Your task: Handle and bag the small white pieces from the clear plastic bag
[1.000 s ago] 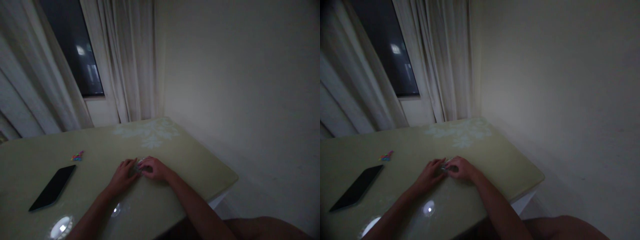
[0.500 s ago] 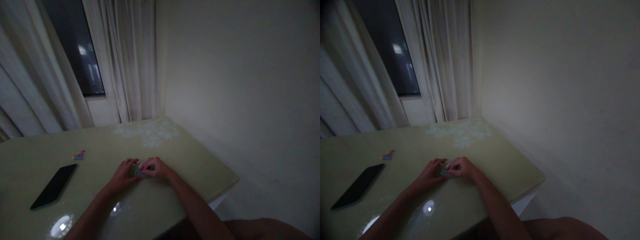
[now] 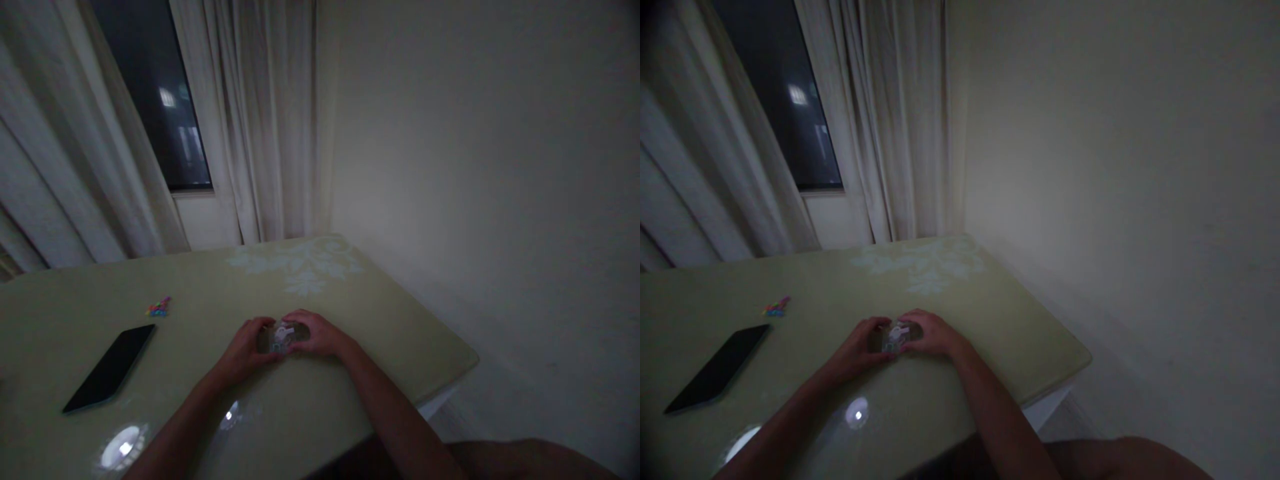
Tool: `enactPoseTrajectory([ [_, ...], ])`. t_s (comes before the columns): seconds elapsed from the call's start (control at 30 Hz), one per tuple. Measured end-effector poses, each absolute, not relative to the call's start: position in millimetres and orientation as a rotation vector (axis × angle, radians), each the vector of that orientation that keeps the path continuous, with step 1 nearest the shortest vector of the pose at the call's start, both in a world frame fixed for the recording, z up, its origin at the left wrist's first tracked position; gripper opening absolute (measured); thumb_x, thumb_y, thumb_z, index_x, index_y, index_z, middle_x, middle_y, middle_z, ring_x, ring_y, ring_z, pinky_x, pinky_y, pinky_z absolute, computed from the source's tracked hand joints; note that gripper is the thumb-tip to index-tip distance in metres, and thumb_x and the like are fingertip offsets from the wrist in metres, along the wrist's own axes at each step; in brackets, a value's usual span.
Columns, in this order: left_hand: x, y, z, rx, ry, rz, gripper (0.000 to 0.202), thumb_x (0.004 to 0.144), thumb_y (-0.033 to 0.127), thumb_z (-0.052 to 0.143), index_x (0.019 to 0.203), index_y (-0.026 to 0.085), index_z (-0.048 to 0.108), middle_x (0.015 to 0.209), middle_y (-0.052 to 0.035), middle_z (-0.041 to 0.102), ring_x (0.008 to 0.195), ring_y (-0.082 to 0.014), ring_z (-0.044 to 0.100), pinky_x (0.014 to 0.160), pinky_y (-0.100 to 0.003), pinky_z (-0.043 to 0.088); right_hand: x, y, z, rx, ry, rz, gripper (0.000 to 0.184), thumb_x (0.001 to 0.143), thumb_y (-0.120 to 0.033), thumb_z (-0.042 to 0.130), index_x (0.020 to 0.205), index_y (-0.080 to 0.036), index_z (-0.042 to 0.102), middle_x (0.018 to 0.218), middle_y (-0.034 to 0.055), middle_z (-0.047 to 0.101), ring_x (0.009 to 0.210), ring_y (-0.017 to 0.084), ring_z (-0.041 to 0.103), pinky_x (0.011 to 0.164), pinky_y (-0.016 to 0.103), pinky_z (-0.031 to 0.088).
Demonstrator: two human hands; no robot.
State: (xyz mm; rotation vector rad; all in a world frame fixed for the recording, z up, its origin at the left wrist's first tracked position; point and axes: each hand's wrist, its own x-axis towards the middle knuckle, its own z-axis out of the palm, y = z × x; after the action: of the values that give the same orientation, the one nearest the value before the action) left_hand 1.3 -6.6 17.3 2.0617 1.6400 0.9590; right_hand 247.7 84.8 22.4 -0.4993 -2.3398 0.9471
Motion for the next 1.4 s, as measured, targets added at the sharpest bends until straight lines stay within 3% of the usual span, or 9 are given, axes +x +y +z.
enactPoseTrajectory([
  [0.13, 2.1, -8.8, 22.2, 2.045, 1.639, 0.943, 0.063, 0.071, 0.05, 0.084, 0.125, 0.021, 0.066, 0.119, -0.0113, 0.072, 0.111, -0.0326, 0.067, 0.098, -0.046, 0.056, 247.5, 83.6, 25.8, -0.5, -2.346, 0.97, 0.07, 0.075, -0.037, 0.094, 0.138, -0.025, 0.067, 0.136, 0.0101, 0.067, 0.127, 0.026, 0.064, 0.112, 0.04, 0.046],
  [0.3, 4.6, -10.7, 26.4, 2.06, 1.652, 0.937, 0.062, 0.071, 0.05, 0.083, 0.124, 0.022, 0.067, 0.117, -0.0117, 0.072, 0.11, -0.0333, 0.067, 0.096, -0.047, 0.057, 248.7, 81.3, 28.6, -0.501, -2.353, 0.932, 0.081, 0.073, -0.037, 0.095, 0.145, -0.024, 0.062, 0.144, 0.0123, 0.062, 0.133, 0.028, 0.06, 0.116, 0.042, 0.044],
  [0.47, 5.9, -11.3, 28.4, 2.084, 1.648, 0.944, 0.062, 0.07, 0.05, 0.084, 0.123, 0.022, 0.067, 0.118, -0.0118, 0.072, 0.111, -0.0333, 0.068, 0.096, -0.046, 0.056, 248.8, 81.4, 31.3, -0.526, -2.372, 0.947, 0.075, 0.069, -0.035, 0.097, 0.138, -0.024, 0.067, 0.136, 0.0108, 0.068, 0.127, 0.028, 0.064, 0.112, 0.042, 0.047],
  [0.87, 5.7, -13.0, 21.7, 1.985, 1.681, 0.975, 0.079, 0.074, 0.047, 0.083, 0.142, 0.021, 0.051, 0.118, -0.0115, 0.069, 0.109, -0.0303, 0.069, 0.096, -0.046, 0.057, 246.9, 76.9, 36.8, -0.514, -2.339, 0.823, 0.075, 0.077, -0.042, 0.091, 0.143, -0.025, 0.061, 0.143, 0.0114, 0.063, 0.135, 0.027, 0.058, 0.117, 0.042, 0.042],
  [1.03, 0.1, -7.2, 14.2, 1.999, 1.83, 1.067, 0.067, 0.083, 0.045, 0.075, 0.142, 0.023, 0.052, 0.135, -0.0127, 0.055, 0.11, -0.0284, 0.068, 0.097, -0.047, 0.058, 259.3, 97.1, 29.1, -1.018, -2.001, 0.452, 0.058, 0.084, -0.038, 0.082, 0.137, -0.024, 0.063, 0.138, 0.0118, 0.062, 0.13, 0.026, 0.059, 0.114, 0.041, 0.045],
  [1.2, -9.1, -2.5, 12.8, 1.894, 2.015, 1.226, 0.065, 0.084, 0.043, 0.073, 0.143, 0.025, 0.052, 0.143, -0.0127, 0.045, 0.093, -0.0221, 0.071, 0.089, -0.044, 0.061, 287.1, 114.8, 17.5, -1.605, -1.934, 0.225, 0.043, 0.085, -0.035, 0.079, 0.123, -0.018, 0.07, 0.123, 0.0163, 0.069, 0.116, 0.034, 0.065, 0.106, 0.047, 0.047],
  [1.3, -10.5, -2.1, 16.0, 1.91, 2.054, 1.206, 0.062, 0.088, 0.033, 0.067, 0.147, 0.026, 0.05, 0.144, -0.0129, 0.049, 0.09, -0.0221, 0.072, 0.086, -0.042, 0.061, 285.6, 113.5, 18.9, -1.591, -1.941, 0.159, 0.045, 0.087, -0.034, 0.077, 0.128, -0.019, 0.068, 0.139, 0.0177, 0.063, 0.13, 0.036, 0.058, 0.112, 0.049, 0.043],
  [1.4, -8.1, -3.0, 19.7, 1.987, 2.096, 1.07, 0.062, 0.093, 0.023, 0.056, 0.153, 0.029, 0.045, 0.138, -0.011, 0.058, 0.1, -0.027, 0.072, 0.085, -0.042, 0.06, 262.3, 105.1, 29.3, -1.361, -2.058, 0.253, 0.054, 0.09, -0.034, 0.074, 0.14, -0.02, 0.06, 0.151, 0.0157, 0.055, 0.141, 0.031, 0.051, 0.117, 0.044, 0.041],
])
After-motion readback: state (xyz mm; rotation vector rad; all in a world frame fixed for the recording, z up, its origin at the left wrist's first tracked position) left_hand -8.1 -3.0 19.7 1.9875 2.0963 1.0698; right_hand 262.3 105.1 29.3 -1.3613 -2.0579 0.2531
